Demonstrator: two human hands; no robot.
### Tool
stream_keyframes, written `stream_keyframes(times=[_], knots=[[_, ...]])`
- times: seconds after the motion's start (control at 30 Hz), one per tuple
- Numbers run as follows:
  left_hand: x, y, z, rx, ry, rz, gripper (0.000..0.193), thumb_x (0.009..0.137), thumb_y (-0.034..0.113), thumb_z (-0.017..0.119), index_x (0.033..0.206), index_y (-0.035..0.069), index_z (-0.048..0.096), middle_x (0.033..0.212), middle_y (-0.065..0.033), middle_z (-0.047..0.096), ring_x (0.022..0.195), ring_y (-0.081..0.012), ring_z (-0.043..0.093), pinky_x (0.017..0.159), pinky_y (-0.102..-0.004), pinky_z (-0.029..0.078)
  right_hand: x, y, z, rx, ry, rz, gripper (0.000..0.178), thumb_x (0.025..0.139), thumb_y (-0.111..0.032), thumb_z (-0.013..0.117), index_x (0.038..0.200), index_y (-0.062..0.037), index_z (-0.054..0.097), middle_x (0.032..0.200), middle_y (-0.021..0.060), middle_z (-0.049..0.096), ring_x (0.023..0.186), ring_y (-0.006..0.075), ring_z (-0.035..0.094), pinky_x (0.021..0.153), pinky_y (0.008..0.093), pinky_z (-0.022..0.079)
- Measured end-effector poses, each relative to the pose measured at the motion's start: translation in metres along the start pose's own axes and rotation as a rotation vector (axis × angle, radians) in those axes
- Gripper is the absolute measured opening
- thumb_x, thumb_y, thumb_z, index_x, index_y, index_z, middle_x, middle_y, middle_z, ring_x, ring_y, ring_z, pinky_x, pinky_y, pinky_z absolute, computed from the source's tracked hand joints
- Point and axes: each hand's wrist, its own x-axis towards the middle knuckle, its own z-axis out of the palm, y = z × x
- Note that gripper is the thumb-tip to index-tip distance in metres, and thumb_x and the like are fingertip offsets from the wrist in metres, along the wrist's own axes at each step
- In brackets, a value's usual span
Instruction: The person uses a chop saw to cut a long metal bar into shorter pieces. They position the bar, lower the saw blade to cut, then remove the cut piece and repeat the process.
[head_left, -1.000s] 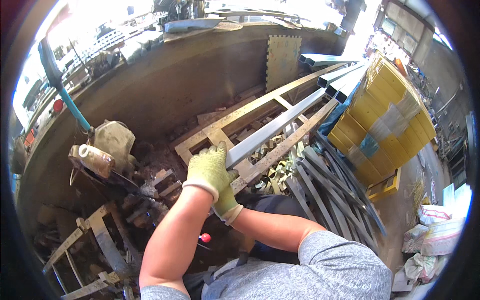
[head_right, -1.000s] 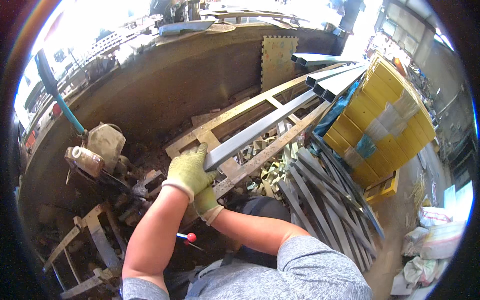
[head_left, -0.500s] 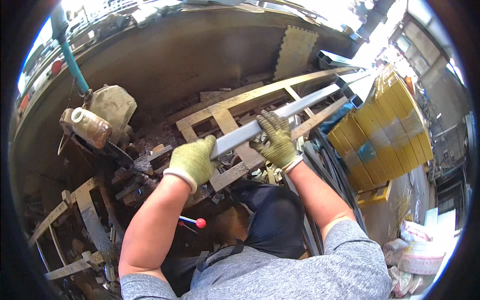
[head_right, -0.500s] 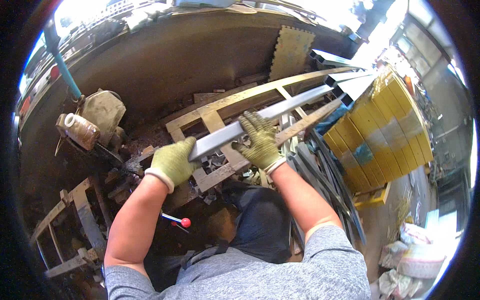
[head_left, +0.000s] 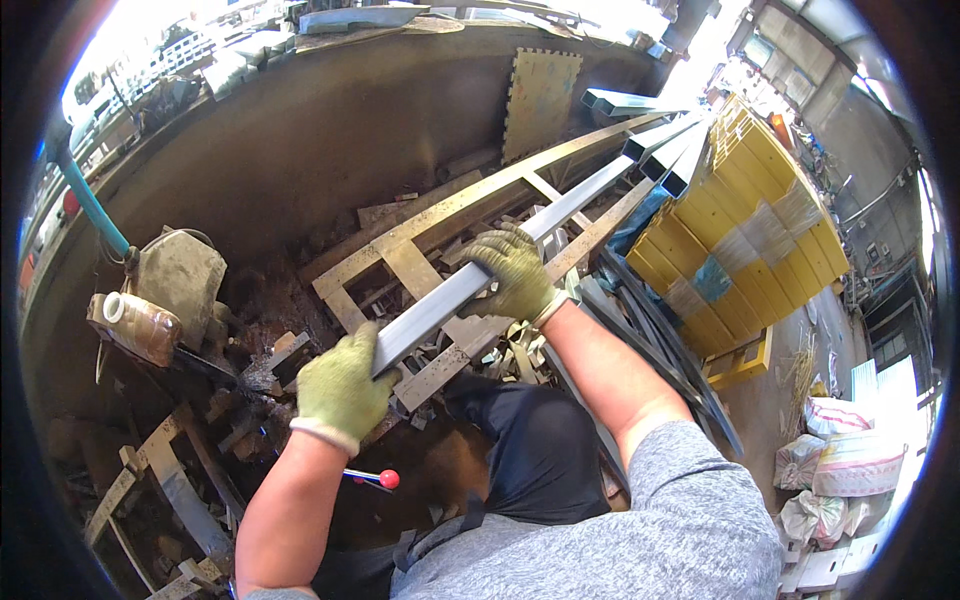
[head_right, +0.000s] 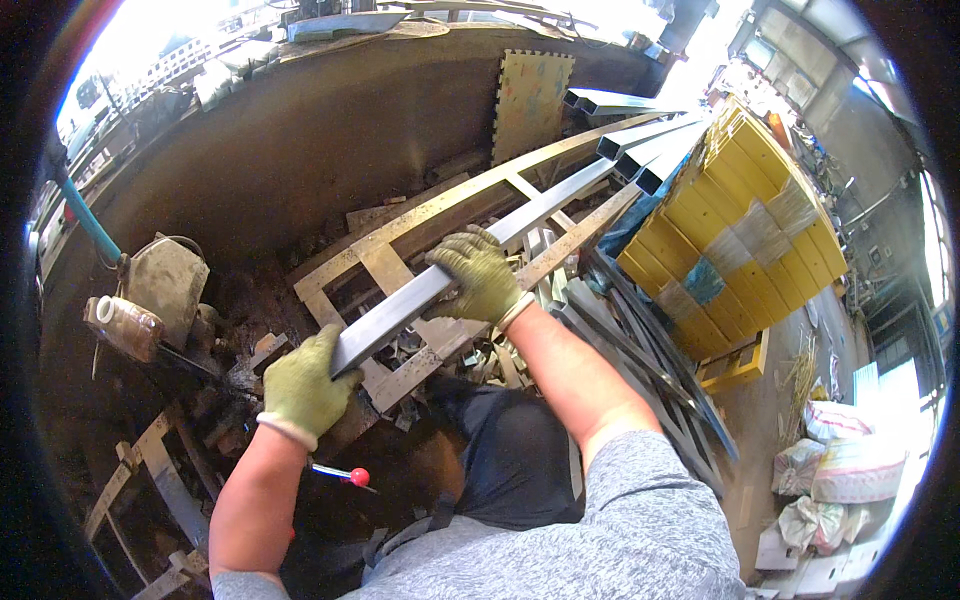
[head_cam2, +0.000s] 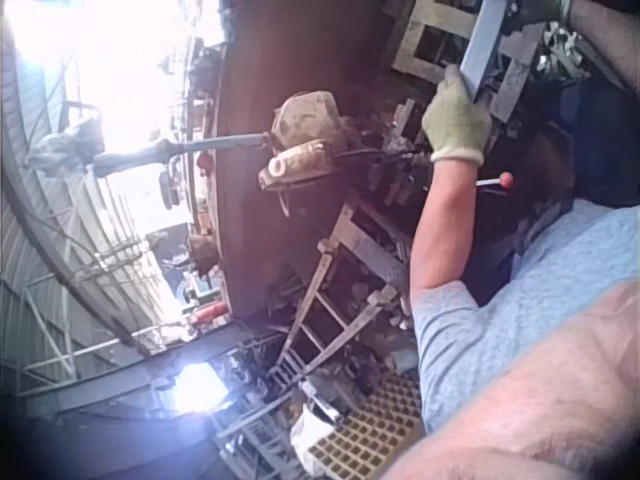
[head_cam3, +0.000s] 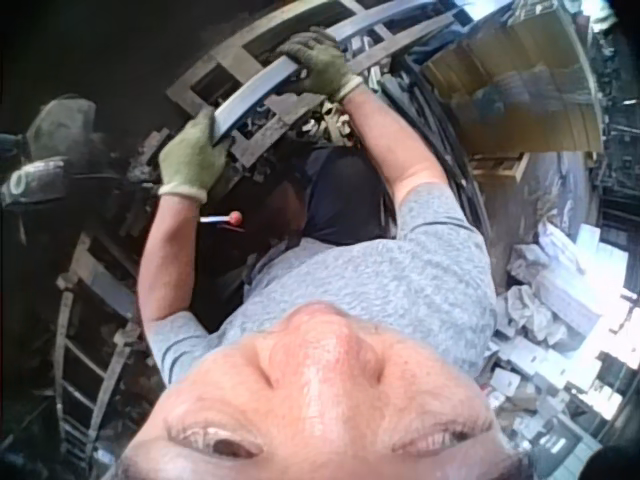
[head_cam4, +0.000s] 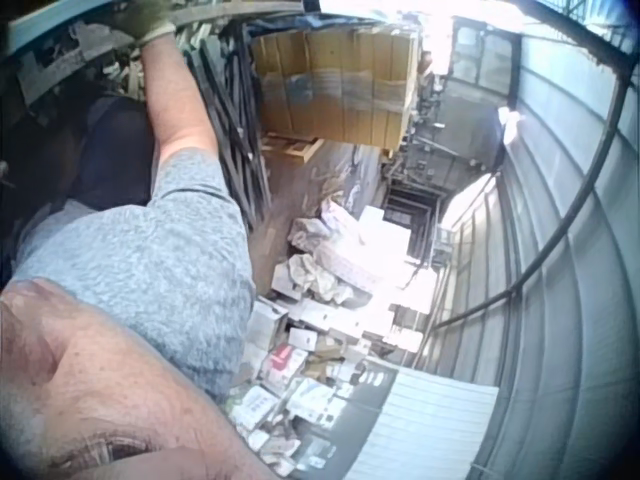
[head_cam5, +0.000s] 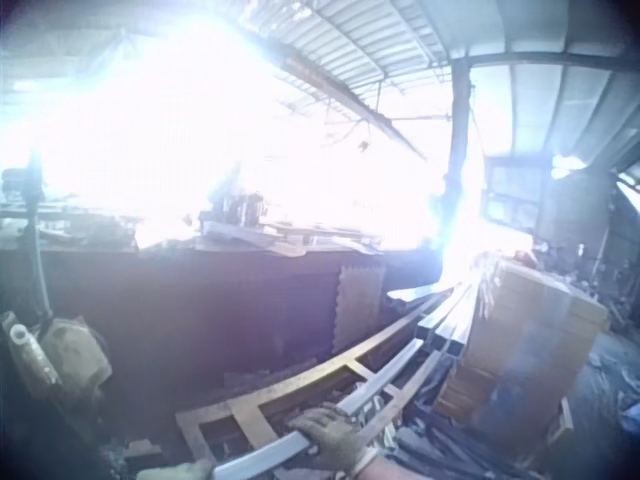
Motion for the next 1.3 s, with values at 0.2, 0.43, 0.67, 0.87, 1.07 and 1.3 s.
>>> stream_keyframes(times=[0.2, 0.43, 0.67, 0.87, 1.07, 1.3], knots=[[0.029, -0.024, 0.031, 0.038, -0.1, -0.064, 0.064, 0.092, 0.03, 0.097, 0.149, 0.012, 0.073, 0.122, -0.0193, 0.086, 0.112, -0.044, 0.084, 0.098, -0.0568, 0.067, 0.017, 0.022, 0.01, 0.034, -0.303, 0.004, 0.078, 0.079, -0.03, 0.097, 0.152, -0.0115, 0.077, 0.148, 0.0196, 0.079, 0.147, 0.0452, 0.068, 0.134, 0.0587, 0.047], [0.023, -0.022, 0.063, 0.326, 0.133, -0.042, 0.046, 0.107, 0.018, 0.068, 0.151, 0.003, 0.072, 0.16, -0.0203, 0.072, 0.157, -0.0403, 0.063, 0.131, -0.0574, 0.049, 0.039, 0.006, 0.073, 0.079, -0.316, 0.111, 0.068, 0.071, -0.023, 0.105, 0.136, -0.0112, 0.086, 0.137, 0.0157, 0.083, 0.137, 0.0418, 0.073, 0.126, 0.0537, 0.054], [0.013, -0.064, 0.096, 0.227, 0.158, -0.085, 0.061, 0.11, 0.026, 0.067, 0.164, -0.001, 0.066, 0.177, -0.0259, 0.061, 0.168, -0.0443, 0.054, 0.142, -0.0593, 0.037, 0.058, -0.027, 0.148, 0.159, -0.196, 0.016, 0.063, 0.073, -0.03, 0.106, 0.129, -0.0093, 0.086, 0.121, 0.0132, 0.085, 0.119, 0.0412, 0.076, 0.111, 0.0541, 0.057], [-0.021, -0.109, 0.11, 0.23, 0.105, -0.164, 0.071, 0.106, 0.031, 0.075, 0.168, -0.001, 0.063, 0.181, -0.0257, 0.057, 0.17, -0.0446, 0.051, 0.144, -0.0587, 0.035, 0.049, -0.067, 0.19, 0.158, -0.269, 0.055, 0.066, 0.069, -0.031, 0.107, 0.128, -0.0084, 0.088, 0.125, 0.0141, 0.084, 0.12, 0.0405, 0.075, 0.111, 0.0528, 0.057], [-0.054, -0.139, 0.114, 0.274, 0.161, -0.134, 0.066, 0.109, 0.019, 0.061, 0.172, 0.0, 0.061, 0.184, -0.0242, 0.054, 0.171, -0.0435, 0.051, 0.145, -0.0615, 0.032, 0.045, -0.09, 0.21, 0.221, -0.293, 0.115, 0.067, 0.07, -0.03, 0.108, 0.131, -0.0107, 0.088, 0.131, 0.0131, 0.084, 0.127, 0.0413, 0.074, 0.115, 0.0521, 0.058], [-0.075, -0.149, 0.109, 0.33, 0.136, -0.166, 0.065, 0.111, 0.024, 0.062, 0.173, 0.001, 0.06, 0.185, -0.0224, 0.053, 0.174, -0.0429, 0.046, 0.144, -0.0626, 0.03, 0.044, -0.112, 0.222, 0.195, -0.288, 0.105, 0.067, 0.073, -0.033, 0.108, 0.133, -0.0113, 0.088, 0.133, 0.0139, 0.084, 0.129, 0.0414, 0.073, 0.117, 0.0541, 0.056]])
